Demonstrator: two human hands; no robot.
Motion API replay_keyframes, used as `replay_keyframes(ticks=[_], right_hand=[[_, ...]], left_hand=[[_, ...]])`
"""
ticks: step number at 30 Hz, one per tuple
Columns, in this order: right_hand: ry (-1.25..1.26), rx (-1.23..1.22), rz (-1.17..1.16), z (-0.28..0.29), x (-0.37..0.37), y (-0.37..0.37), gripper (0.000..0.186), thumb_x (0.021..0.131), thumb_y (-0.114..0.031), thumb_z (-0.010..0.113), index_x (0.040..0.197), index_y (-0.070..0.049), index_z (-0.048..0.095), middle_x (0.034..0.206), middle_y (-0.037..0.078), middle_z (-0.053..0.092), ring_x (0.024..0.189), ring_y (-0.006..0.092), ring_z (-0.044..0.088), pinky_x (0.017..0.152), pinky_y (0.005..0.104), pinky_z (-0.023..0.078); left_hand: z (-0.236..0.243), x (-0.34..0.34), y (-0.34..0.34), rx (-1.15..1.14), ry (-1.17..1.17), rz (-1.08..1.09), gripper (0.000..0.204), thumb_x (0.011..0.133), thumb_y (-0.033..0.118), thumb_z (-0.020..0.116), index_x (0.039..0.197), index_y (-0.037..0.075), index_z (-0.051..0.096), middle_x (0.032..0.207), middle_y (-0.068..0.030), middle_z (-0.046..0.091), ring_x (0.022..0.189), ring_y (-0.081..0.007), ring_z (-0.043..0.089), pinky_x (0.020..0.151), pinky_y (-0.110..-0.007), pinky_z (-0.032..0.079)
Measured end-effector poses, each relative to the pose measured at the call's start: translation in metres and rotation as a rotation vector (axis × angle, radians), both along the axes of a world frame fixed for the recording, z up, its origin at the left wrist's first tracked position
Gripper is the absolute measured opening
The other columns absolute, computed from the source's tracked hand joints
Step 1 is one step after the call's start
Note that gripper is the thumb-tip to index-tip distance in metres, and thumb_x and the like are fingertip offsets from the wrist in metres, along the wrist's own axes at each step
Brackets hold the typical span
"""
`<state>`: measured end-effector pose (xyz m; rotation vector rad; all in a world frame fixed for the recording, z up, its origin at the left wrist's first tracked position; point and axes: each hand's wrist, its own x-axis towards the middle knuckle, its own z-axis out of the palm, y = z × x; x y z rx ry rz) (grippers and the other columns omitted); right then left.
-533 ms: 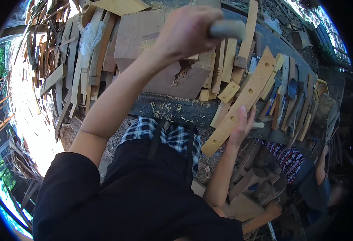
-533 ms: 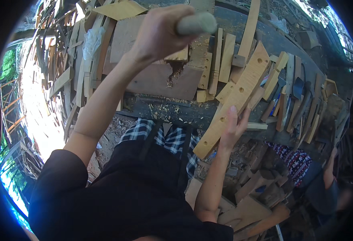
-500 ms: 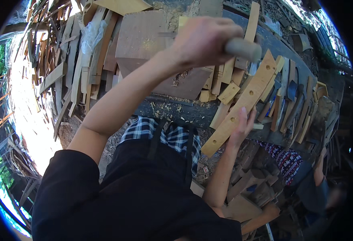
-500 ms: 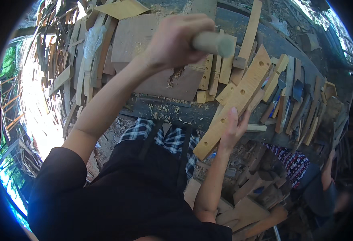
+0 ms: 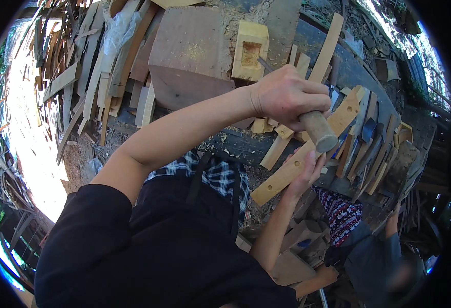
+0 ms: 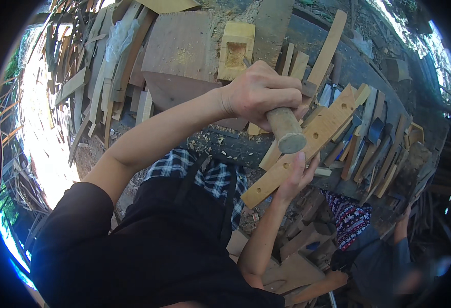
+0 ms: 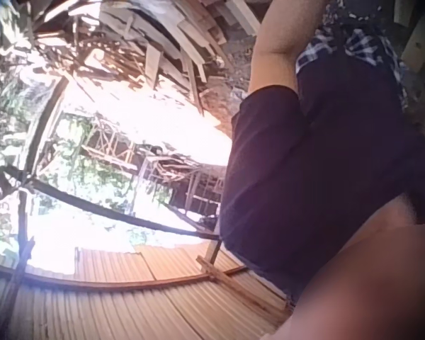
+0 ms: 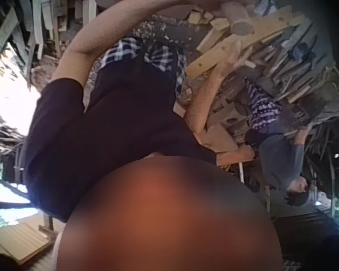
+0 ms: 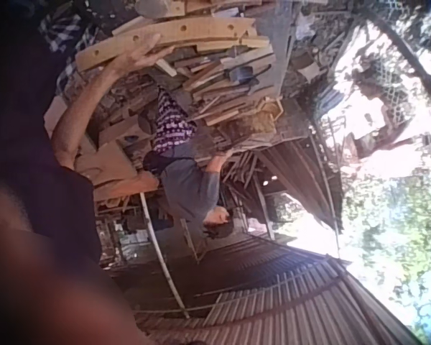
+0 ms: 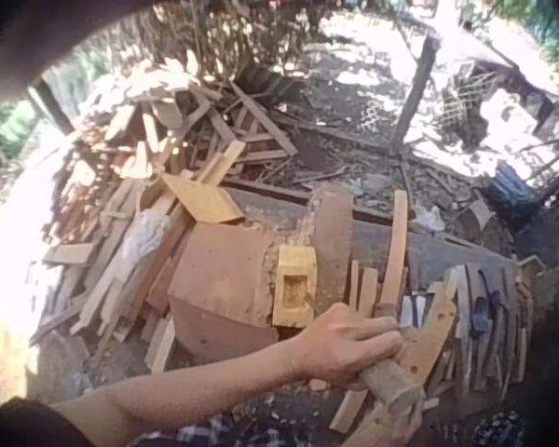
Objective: The person chisels a mortise into a wooden block using a chisel and a mallet.
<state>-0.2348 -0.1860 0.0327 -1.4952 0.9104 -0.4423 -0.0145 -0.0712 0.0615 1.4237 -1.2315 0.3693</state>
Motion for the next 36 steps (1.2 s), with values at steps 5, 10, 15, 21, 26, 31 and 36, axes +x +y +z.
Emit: replay_keyframes(ticks=[5,10,15,21,26,31,36], right_hand=[[0.022,0.093,0.024,0.011,0.007,0.007,0.056,0.096,-0.022,0.053,0.143,0.004,0.037,0.125,0.017,0.054,0.107,0.0213,0.058,0.091,0.0317,0.048],[0.012,0.044,0.047,0.039,0.017,0.014,0.043,0.095,-0.033,0.051,0.124,-0.002,0.044,0.087,0.012,0.058,0.061,0.0186,0.058,0.053,0.0291,0.049],[-0.328,0.02,0.056,0.081,0.015,0.015,0.055,0.09,-0.041,0.048,0.122,0.003,0.042,0.098,0.016,0.054,0.068,0.0203,0.056,0.057,0.0329,0.049],[-0.184,-0.019,0.21,0.089,0.022,0.026,0.075,0.082,-0.043,0.057,0.136,0.003,0.032,0.088,0.019,0.052,0.063,0.0222,0.053,0.052,0.0297,0.047],[-0.501,-0.031,-0.126,0.093,0.021,0.022,0.075,0.08,-0.037,0.061,0.135,0.006,0.034,0.091,0.021,0.055,0.065,0.0227,0.053,0.052,0.0303,0.047],[-0.355,-0.068,0.17,0.096,0.02,0.014,0.07,0.082,-0.032,0.058,0.138,0.003,0.033,0.097,0.021,0.055,0.07,0.0232,0.055,0.058,0.0321,0.05],[-0.148,-0.101,0.118,0.082,0.035,0.007,0.062,0.087,-0.033,0.053,0.137,-0.002,0.034,0.095,0.018,0.055,0.072,0.0218,0.056,0.059,0.0312,0.05]], left_hand=[[0.003,0.008,0.0,-0.03,0.022,0.027,0.02,0.076,0.013,0.074,0.074,0.01,0.054,0.069,-0.0006,0.055,0.049,-0.0198,0.054,0.042,-0.032,0.041],[0.003,0.011,-0.002,-0.025,0.063,0.02,0.023,0.07,0.016,0.076,0.08,0.011,0.056,0.073,-0.0007,0.058,0.055,-0.0227,0.058,0.046,-0.034,0.044],[0.003,0.006,-0.01,0.065,0.1,-0.039,0.029,0.062,0.02,0.077,0.083,0.013,0.058,0.074,-0.0009,0.058,0.06,-0.0257,0.061,0.05,-0.035,0.048],[-0.001,0.008,-0.015,0.16,0.104,-0.022,0.03,0.063,0.022,0.077,0.085,0.014,0.058,0.076,-0.0002,0.059,0.062,-0.0262,0.062,0.052,-0.036,0.049],[-0.005,0.006,-0.025,0.251,0.083,-0.015,0.032,0.064,0.025,0.078,0.087,0.015,0.059,0.076,-0.0008,0.059,0.063,-0.0264,0.063,0.053,-0.037,0.05],[-0.007,0.005,-0.033,0.293,0.093,-0.025,0.03,0.065,0.024,0.077,0.087,0.014,0.06,0.079,-0.0013,0.061,0.066,-0.0267,0.065,0.055,-0.037,0.052],[-0.005,0.01,-0.051,0.418,0.134,0.035,0.022,0.068,0.023,0.073,0.085,0.013,0.061,0.075,-0.0046,0.063,0.067,-0.0297,0.066,0.058,-0.04,0.052]])
